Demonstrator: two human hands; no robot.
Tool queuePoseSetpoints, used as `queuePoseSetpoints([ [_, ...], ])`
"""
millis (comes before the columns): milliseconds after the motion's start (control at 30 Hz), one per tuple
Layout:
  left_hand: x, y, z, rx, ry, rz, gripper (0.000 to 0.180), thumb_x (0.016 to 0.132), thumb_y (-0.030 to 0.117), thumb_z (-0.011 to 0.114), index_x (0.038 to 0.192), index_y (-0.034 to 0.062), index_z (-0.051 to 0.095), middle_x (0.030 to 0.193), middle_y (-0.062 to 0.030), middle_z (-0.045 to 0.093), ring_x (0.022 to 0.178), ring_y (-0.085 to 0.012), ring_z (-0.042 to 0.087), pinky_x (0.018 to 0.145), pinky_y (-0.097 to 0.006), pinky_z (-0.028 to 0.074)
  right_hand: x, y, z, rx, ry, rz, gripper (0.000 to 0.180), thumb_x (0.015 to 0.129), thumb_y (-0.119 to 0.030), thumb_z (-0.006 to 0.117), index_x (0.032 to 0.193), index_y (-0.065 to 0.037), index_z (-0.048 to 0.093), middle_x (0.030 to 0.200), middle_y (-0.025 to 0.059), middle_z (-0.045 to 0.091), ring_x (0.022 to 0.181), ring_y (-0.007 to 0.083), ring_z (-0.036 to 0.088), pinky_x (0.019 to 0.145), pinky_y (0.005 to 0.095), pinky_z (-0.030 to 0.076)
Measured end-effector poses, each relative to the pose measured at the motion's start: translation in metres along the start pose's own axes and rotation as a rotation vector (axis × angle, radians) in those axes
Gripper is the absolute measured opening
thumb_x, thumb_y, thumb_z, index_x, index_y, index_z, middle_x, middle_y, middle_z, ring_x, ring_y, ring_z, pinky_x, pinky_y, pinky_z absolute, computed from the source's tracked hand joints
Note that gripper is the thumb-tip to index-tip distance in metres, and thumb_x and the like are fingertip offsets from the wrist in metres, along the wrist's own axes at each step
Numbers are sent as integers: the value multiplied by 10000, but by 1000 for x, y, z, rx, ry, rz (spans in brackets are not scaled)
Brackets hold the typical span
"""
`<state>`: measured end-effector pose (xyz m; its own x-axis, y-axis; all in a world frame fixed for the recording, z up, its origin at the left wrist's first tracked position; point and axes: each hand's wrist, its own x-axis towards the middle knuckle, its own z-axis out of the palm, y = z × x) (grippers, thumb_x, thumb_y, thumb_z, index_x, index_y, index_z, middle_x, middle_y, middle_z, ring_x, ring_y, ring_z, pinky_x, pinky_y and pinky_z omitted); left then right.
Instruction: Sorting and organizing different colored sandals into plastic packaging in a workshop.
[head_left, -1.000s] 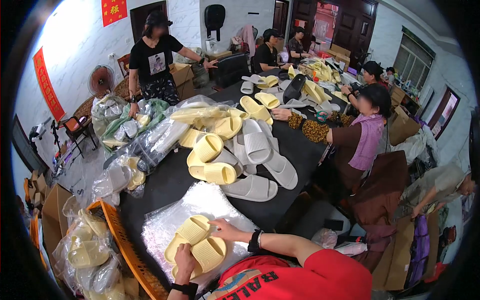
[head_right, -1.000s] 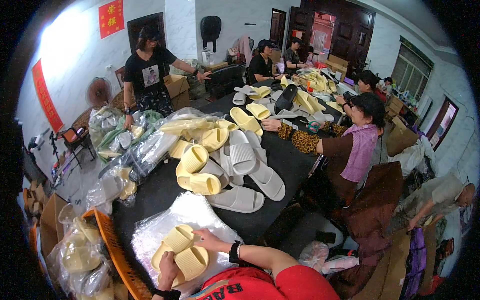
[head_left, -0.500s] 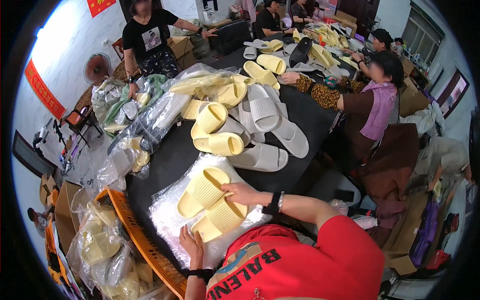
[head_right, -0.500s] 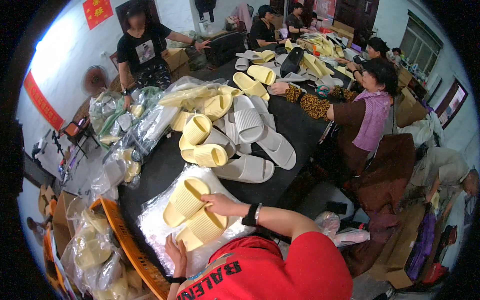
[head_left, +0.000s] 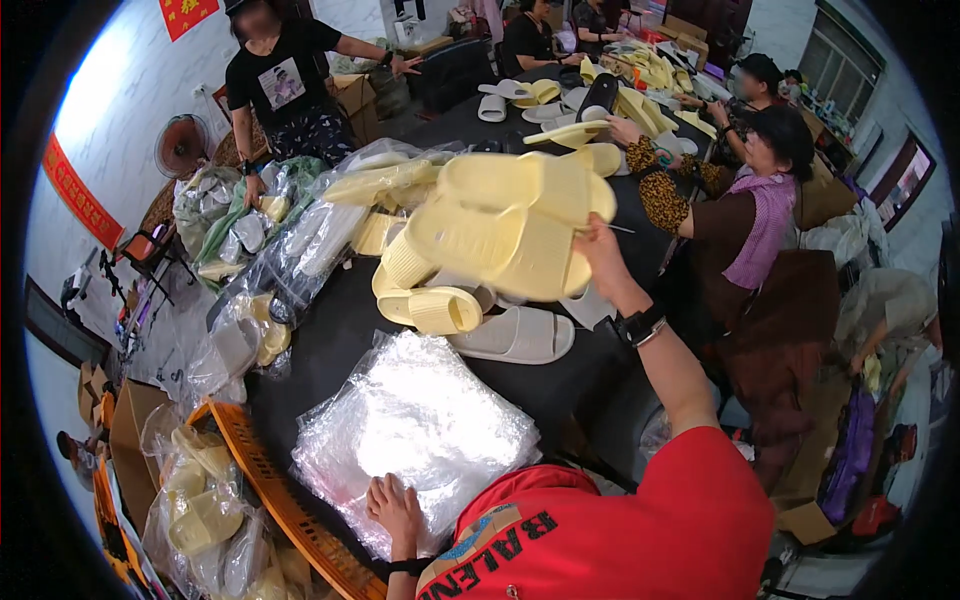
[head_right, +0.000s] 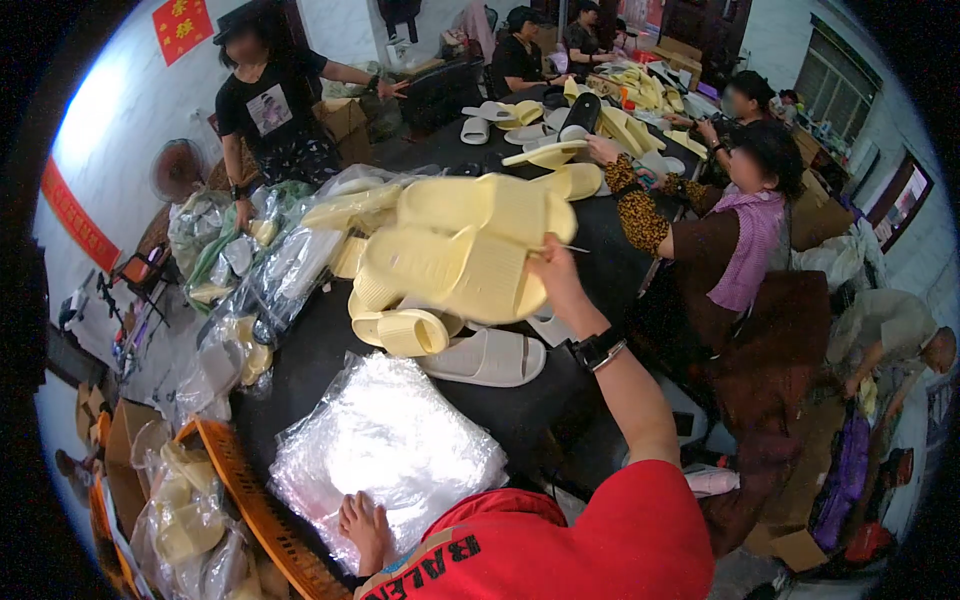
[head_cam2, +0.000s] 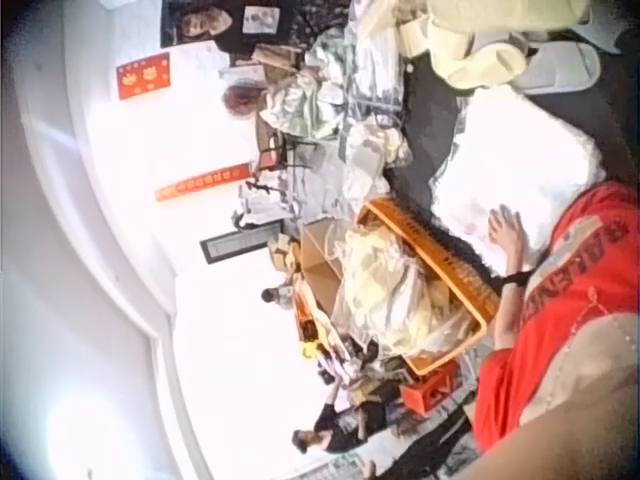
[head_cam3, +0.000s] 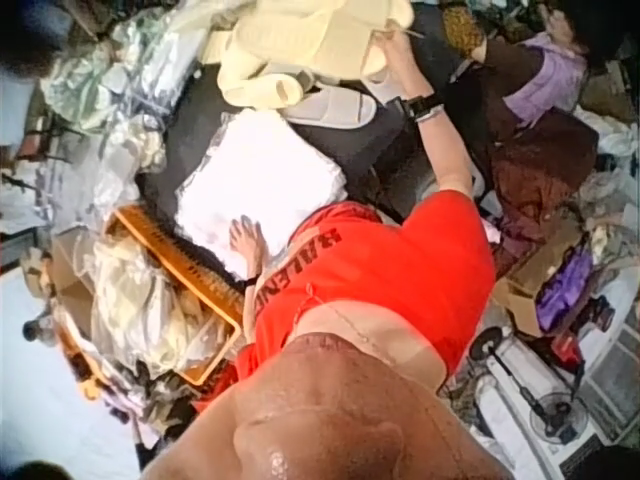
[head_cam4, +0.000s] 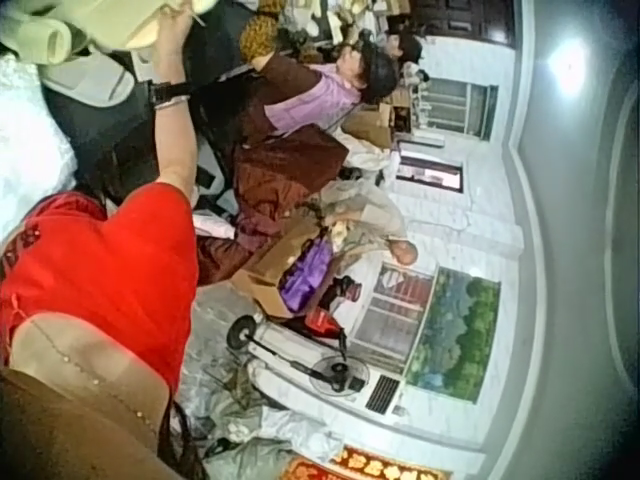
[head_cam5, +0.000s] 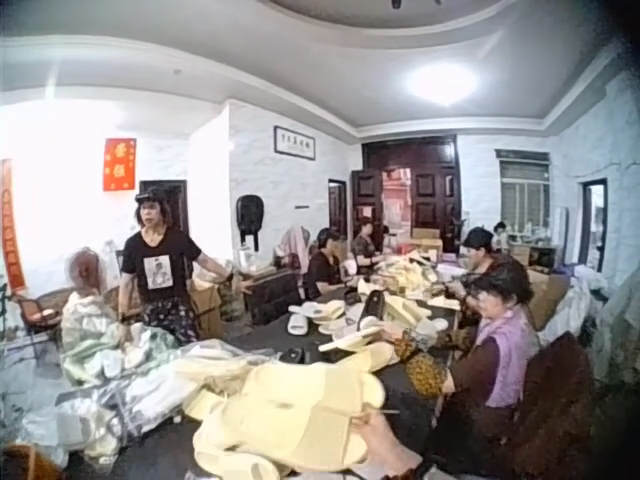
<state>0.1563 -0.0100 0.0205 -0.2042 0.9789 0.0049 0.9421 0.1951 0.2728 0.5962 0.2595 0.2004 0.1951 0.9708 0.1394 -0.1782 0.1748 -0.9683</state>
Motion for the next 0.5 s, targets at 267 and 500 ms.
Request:
queuePoseSetpoints([
  [267, -1, 2, -1, -9, -27, -53, 534, 761, 331, 554, 1232, 114, 425, 1301, -173, 347, 1198, -346, 273, 967, -496, 162, 93, 48, -61, 215, 334, 285, 533, 785, -103, 573, 1250, -39, 320, 1175, 118, 449, 1051, 242, 469, 867, 362, 389],
  [500, -8, -9, 9, 55, 48, -52, 505, 737, 369, 580, 1180, 145, 486, 1254, -128, 414, 1173, -309, 337, 925, -477, 239, 48, 75, 35, -828, 134, -355, 601, 778, -127, 572, 1299, -3, 298, 1302, 195, 361, 1190, 320, 360, 989, 367, 287],
])
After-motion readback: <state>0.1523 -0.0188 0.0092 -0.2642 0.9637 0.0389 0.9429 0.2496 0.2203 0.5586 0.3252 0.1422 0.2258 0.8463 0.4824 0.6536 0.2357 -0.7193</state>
